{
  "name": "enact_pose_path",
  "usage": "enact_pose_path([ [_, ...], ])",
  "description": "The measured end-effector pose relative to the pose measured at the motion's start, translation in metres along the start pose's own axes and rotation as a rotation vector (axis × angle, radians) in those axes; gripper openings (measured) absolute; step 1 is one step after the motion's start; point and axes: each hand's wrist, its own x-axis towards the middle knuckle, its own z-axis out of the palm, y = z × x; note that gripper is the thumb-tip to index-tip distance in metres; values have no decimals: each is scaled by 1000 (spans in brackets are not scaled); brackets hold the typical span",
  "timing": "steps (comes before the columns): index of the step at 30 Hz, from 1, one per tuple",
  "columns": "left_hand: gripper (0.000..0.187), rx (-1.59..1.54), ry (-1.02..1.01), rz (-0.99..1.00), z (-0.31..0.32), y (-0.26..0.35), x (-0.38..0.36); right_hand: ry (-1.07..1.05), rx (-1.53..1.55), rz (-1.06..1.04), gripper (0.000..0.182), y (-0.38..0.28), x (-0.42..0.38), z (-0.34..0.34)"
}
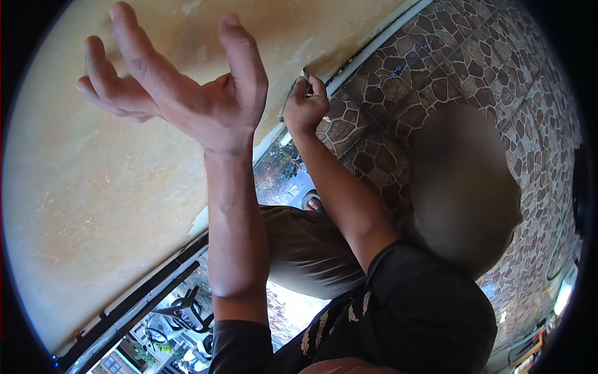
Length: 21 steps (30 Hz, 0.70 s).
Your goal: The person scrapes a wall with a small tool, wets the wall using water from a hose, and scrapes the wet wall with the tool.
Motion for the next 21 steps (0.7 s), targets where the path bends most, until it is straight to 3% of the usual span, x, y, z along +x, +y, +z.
enact_pose_path([
  [2, 79, -97, 58, 93, -7, -6, -3, 118, -110, -273, 22, 30, 3, 2],
  [3, 79, -113, 63, 93, -11, -7, -5, 2, -30, -3, 21, 38, 1, -5],
  [5, 63, -447, 198, -36, -17, -9, -13, -91, -194, 58, 22, 63, -9, -18],
  [6, 63, -457, 208, -39, -18, -18, -18, -187, -341, 113, 22, 76, -12, -19],
  [8, 56, -531, 133, -87, -21, -32, -26, -188, -323, 66, 22, 95, -26, -17],
  [10, 45, -690, 89, -169, -33, -25, -25, -189, -139, 176, 21, 99, -41, -12],
  [12, 36, -857, 75, -224, -38, -19, -22, -171, -91, 152, 21, 78, -57, -11],
  [15, 34, -869, 166, -149, -42, -15, -17, -71, -30, -66, 18, 41, -78, 1],
  [16, 35, -927, 114, -255, -58, -7, -12, -63, -51, -99, 17, 17, -83, 0],
  [18, 36, -996, 66, -369, -60, -10, -16, -40, -67, -92, 16, 29, -70, 3],
  [20, 36, -868, 145, -239, -34, -25, -30, 90, -217, -131, 17, 56, -51, 6],
  [21, 37, -824, 175, -200, -25, -28, -35, 58, -335, -30, 19, 74, -45, 6],
])
